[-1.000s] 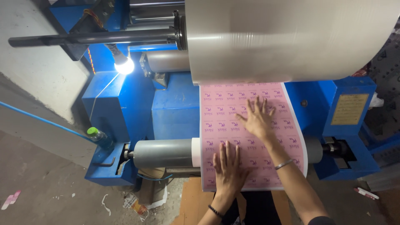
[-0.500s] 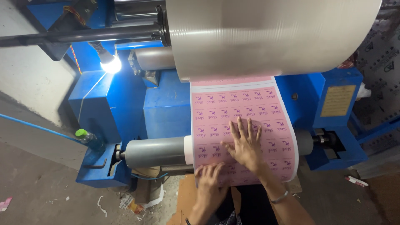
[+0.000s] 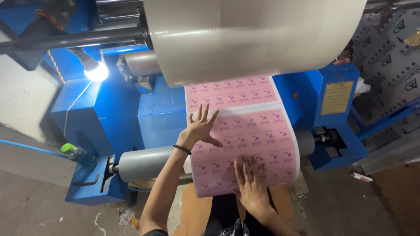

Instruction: The person guides a continuous pink label sheet through a blue industrial labeling machine, smoothing the surface with both hands as it feeds between rollers. The person maintains alignment and contact with the moving labels throughout the clip.

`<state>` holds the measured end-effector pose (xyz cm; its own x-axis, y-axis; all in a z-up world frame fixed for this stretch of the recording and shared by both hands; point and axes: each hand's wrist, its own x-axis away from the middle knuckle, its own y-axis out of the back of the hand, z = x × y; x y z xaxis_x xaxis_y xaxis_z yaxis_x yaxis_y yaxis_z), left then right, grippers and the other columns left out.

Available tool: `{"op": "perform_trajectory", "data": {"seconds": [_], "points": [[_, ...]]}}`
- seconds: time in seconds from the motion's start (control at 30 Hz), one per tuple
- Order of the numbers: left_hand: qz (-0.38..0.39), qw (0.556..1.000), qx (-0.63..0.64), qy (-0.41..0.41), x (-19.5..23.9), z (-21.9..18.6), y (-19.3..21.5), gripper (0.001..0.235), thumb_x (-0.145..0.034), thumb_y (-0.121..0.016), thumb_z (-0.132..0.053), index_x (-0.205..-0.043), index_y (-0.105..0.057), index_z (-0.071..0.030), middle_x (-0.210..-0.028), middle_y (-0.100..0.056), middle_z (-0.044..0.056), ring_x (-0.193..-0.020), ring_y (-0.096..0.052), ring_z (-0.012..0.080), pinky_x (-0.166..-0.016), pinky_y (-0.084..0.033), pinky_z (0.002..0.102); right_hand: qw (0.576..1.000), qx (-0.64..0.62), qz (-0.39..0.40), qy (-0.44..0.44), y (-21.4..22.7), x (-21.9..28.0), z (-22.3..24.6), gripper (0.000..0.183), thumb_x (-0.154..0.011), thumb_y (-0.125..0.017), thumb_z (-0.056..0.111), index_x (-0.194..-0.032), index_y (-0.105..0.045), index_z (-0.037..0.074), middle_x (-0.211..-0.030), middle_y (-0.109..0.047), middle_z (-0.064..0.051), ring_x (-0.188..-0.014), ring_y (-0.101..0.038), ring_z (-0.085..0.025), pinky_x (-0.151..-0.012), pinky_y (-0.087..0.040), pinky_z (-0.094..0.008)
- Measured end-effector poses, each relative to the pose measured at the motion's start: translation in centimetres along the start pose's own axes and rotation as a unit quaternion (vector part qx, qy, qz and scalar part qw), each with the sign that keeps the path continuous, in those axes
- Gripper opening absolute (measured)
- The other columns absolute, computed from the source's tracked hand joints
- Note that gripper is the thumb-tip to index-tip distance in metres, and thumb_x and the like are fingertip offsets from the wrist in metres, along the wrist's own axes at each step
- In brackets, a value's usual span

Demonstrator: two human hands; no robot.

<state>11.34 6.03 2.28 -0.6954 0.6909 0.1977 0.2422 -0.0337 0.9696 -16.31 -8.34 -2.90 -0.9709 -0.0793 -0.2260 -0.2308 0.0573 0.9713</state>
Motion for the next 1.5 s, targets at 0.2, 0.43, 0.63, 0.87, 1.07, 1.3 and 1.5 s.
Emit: {"op": "perform_trajectory", "data": {"seconds": [0.2, 0.43, 0.63, 0.87, 1.07, 1.3, 1.5], "points": [[0.027, 0.999, 0.011, 0.015, 1.7, -1.9, -0.7, 0.160, -0.041, -0.079, -0.088, -0.164, -0.004, -0.020, -0.167, 0.019, 0.025, -0.152, 0.022, 0.0448, -0.114, 0.004, 0.077, 0.995, -0.084, -0.039, 0.033, -1.0, 3.3, -1.0, 0.102, -0.074, -0.073, 0.047, -0.158, -0.023, 0.018, -0.164, -0.017, -0.021, -0.145, -0.016, -0.048, -0.109, -0.023, -0.066], [-0.023, 1.000, -0.016, 0.013, 8.0, -5.7, -3.0, 0.163, -0.036, -0.087, -0.080, -0.164, -0.004, -0.022, -0.167, 0.015, 0.024, -0.152, 0.019, 0.0441, -0.114, 0.005, 0.077, 0.974, -0.157, -0.135, -0.095, -0.9, 0.1, -8.9, 0.057, -0.090, -0.067, 0.035, -0.141, -0.054, 0.016, -0.134, -0.052, -0.010, -0.126, -0.049, -0.028, -0.108, -0.038, -0.050], [-0.116, 0.992, -0.046, 0.017, 12.4, -9.1, -5.5, 0.154, -0.043, -0.088, -0.073, -0.163, -0.006, -0.023, -0.166, 0.011, 0.023, -0.151, 0.016, 0.0435, -0.116, 0.006, 0.074, 0.974, 0.001, -0.201, -0.101, -2.0, -8.1, -16.6, 0.085, -0.099, -0.042, 0.063, -0.150, -0.043, -0.005, -0.158, -0.037, -0.034, -0.149, -0.032, -0.045, -0.114, -0.021, -0.074], [-0.206, 0.969, -0.130, 0.031, 15.0, -11.0, -10.6, 0.142, -0.050, -0.085, -0.071, -0.163, -0.011, -0.028, -0.166, 0.007, 0.022, -0.151, 0.012, 0.0411, -0.115, 0.009, 0.070, 0.991, -0.046, -0.056, -0.111, -1.3, -16.6, -16.5, 0.093, -0.097, -0.035, 0.072, -0.151, -0.037, -0.004, -0.160, -0.030, -0.032, -0.151, -0.024, -0.046, -0.115, -0.015, -0.074], [-0.265, 0.963, -0.040, 0.020, 16.0, -12.4, -15.7, 0.127, -0.060, -0.081, -0.070, -0.162, -0.017, -0.028, -0.167, -0.002, 0.021, -0.151, 0.004, 0.0418, -0.114, 0.009, 0.069, 0.993, -0.098, 0.013, -0.063, 1.1, -21.6, -10.0, 0.094, -0.096, -0.027, 0.076, -0.159, -0.021, 0.006, -0.165, -0.011, -0.025, -0.152, -0.005, -0.043, -0.120, -0.005, -0.067], [-0.386, 0.921, 0.034, 0.039, 17.3, -15.3, -21.5, 0.101, -0.067, -0.085, -0.056, -0.152, -0.039, -0.022, -0.161, -0.020, 0.017, -0.148, -0.012, 0.0396, -0.113, 0.000, 0.064, 0.989, -0.087, 0.096, -0.068, 3.2, -18.3, -4.7, 0.091, -0.095, -0.019, 0.074, -0.162, -0.012, 0.014, -0.168, -0.004, -0.015, -0.153, 0.003, -0.042, -0.120, 0.001, -0.064], [-0.448, 0.888, 0.100, 0.027, 17.3, -14.1, -20.2, 0.090, -0.076, -0.084, -0.050, -0.145, -0.044, -0.009, -0.145, -0.038, 0.012, -0.136, -0.031, 0.0309, -0.115, -0.009, 0.059, 0.994, -0.052, 0.075, -0.061, 2.0, -14.4, -4.2, 0.090, -0.095, -0.012, 0.075, -0.162, -0.011, 0.015, -0.169, -0.002, -0.012, -0.153, 0.003, -0.041, -0.119, 0.002, -0.065]]}}
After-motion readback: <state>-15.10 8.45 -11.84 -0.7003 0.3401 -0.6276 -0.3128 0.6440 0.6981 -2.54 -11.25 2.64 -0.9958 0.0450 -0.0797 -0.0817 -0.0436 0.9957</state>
